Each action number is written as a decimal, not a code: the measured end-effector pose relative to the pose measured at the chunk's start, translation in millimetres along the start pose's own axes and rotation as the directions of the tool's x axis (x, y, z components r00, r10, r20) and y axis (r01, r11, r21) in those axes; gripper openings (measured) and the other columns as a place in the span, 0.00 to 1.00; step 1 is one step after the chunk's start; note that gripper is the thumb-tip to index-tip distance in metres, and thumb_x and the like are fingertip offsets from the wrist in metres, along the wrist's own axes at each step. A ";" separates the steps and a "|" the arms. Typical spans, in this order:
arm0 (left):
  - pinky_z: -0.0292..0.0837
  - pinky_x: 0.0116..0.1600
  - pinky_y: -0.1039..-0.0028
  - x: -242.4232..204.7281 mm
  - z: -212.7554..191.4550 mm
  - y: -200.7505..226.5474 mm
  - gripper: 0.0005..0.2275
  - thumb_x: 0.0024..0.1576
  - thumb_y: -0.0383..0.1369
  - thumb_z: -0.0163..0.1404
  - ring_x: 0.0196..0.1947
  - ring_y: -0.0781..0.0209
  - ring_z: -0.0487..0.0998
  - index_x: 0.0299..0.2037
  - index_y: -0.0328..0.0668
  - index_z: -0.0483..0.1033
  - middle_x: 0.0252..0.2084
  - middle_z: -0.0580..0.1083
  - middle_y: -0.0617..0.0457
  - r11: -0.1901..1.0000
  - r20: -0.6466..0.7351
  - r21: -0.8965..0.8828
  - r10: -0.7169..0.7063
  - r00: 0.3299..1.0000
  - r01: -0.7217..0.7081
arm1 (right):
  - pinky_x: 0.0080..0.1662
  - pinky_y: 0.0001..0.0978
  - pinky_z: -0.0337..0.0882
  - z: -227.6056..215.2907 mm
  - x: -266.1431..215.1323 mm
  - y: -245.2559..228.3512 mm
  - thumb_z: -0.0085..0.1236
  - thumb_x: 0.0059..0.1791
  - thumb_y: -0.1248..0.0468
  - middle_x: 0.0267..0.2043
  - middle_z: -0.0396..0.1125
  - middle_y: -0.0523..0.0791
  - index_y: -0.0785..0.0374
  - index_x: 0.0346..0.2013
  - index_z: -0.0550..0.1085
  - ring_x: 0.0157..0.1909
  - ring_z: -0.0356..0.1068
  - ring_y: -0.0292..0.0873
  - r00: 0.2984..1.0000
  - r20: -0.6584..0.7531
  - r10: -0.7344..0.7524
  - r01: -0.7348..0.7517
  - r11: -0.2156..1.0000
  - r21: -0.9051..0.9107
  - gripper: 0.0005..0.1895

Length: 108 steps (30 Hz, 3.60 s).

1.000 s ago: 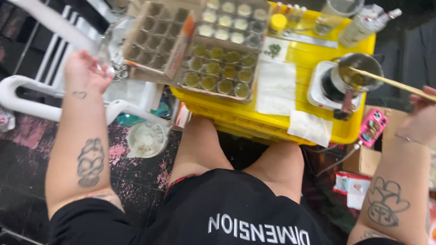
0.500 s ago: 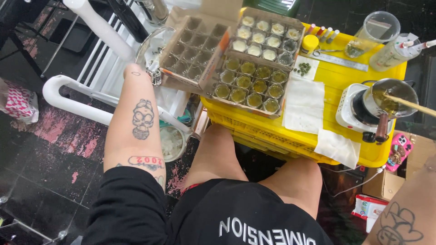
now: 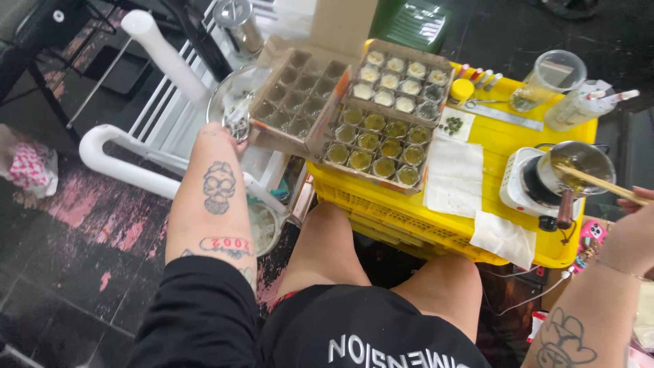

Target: Pouring melted wax into small glass containers using a ladle and chopsticks.

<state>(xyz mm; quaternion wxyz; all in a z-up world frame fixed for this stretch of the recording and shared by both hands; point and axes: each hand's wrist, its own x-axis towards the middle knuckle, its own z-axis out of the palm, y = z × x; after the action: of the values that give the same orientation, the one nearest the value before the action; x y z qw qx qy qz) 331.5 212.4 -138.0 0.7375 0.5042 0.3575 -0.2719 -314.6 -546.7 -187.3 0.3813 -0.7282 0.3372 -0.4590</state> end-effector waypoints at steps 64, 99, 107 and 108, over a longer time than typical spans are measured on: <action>0.84 0.44 0.54 -316.3 189.0 -309.8 0.23 0.50 0.15 0.40 0.44 0.55 0.79 0.55 0.44 0.55 0.51 0.70 0.45 0.970 0.701 0.154 0.025 0.713 -0.186 | 0.44 0.27 0.77 67.1 -109.3 -328.4 0.43 0.68 0.59 0.37 0.72 0.49 0.67 0.55 0.66 0.37 0.73 0.38 0.945 -0.004 -0.328 0.301 0.860 0.412 0.12; 0.78 0.41 0.67 -284.7 146.1 -295.9 0.22 0.53 0.16 0.44 0.43 0.58 0.79 0.56 0.47 0.58 0.50 0.74 0.48 0.958 0.670 0.175 0.051 0.741 -0.225 | 0.41 0.22 0.74 24.0 9.9 -287.1 0.51 0.64 0.60 0.36 0.71 0.43 0.71 0.43 0.75 0.37 0.73 0.33 0.934 0.343 -0.098 0.060 0.991 0.119 0.14; 0.76 0.36 0.73 -288.9 158.7 -296.5 0.23 0.52 0.16 0.45 0.40 0.61 0.80 0.58 0.47 0.60 0.49 0.75 0.49 0.952 0.662 0.194 0.052 0.747 -0.238 | 0.43 0.24 0.75 -2.9 4.9 -312.3 0.47 0.65 0.65 0.39 0.72 0.47 0.71 0.43 0.76 0.39 0.74 0.36 0.913 0.388 -0.124 0.090 0.990 0.104 0.13; 0.77 0.36 0.72 -289.0 159.2 -296.9 0.23 0.53 0.16 0.45 0.40 0.60 0.80 0.57 0.46 0.60 0.49 0.75 0.49 0.953 0.674 0.189 0.049 0.737 -0.237 | 0.39 0.25 0.73 -4.4 3.5 -322.9 0.48 0.63 0.67 0.37 0.71 0.47 0.71 0.42 0.77 0.35 0.74 0.36 0.891 0.441 -0.107 0.084 0.994 0.070 0.12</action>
<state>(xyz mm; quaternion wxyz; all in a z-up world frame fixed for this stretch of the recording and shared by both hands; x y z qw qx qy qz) -26.7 -27.3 -31.9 0.7614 0.4941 -0.0067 -0.4196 -271.8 -395.2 94.7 0.4430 -0.8197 0.1937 -0.3071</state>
